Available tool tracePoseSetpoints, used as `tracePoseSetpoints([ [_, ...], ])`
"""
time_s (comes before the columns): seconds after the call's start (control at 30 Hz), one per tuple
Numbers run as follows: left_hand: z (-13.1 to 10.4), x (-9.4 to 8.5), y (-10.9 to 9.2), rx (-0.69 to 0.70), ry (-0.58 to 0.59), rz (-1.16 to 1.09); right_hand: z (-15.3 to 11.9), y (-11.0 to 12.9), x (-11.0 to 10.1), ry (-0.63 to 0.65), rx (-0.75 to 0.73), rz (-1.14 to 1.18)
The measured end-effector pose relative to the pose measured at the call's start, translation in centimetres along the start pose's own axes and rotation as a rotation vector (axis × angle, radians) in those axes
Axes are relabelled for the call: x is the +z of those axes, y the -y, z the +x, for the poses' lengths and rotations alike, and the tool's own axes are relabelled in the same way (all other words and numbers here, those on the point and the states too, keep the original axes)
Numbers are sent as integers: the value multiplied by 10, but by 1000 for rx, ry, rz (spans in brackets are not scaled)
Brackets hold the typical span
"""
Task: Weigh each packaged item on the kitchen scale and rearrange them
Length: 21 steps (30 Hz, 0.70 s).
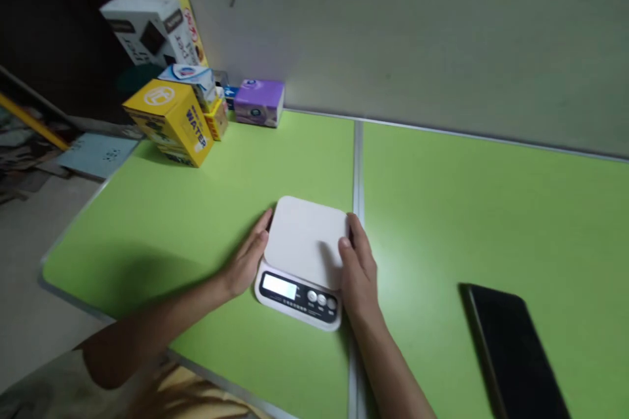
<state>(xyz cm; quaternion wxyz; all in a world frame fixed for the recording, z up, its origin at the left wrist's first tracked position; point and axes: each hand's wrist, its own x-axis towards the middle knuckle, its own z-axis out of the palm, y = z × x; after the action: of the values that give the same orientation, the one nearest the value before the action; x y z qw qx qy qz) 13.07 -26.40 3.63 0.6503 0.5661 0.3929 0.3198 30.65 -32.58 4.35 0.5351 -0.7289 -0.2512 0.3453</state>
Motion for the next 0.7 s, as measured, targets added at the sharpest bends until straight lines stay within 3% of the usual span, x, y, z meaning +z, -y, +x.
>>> tracePoseSetpoints([
  [0.1,7,-34,-10,171,-180,103,4,6,0,-55,47,94],
  [0.2,22,-89,-25,446,-474,227,9,23,1,-86,8,242],
  [0.27,38,-129,-37,512,-635,272,8,39,9,-30,-29,273],
  [0.33,58,-166,-47,499,-740,260,4,57,27,119,-71,229],
  [0.43,88,-205,-57,418,-791,171,-3,81,76,436,-144,125],
  [0.53,108,-223,-60,333,-751,116,1,97,144,691,-203,71],
  [0.6,112,-225,-57,317,-723,116,11,106,191,705,-240,72],
  [0.7,107,-219,-51,312,-712,118,30,119,247,607,-265,67],
])
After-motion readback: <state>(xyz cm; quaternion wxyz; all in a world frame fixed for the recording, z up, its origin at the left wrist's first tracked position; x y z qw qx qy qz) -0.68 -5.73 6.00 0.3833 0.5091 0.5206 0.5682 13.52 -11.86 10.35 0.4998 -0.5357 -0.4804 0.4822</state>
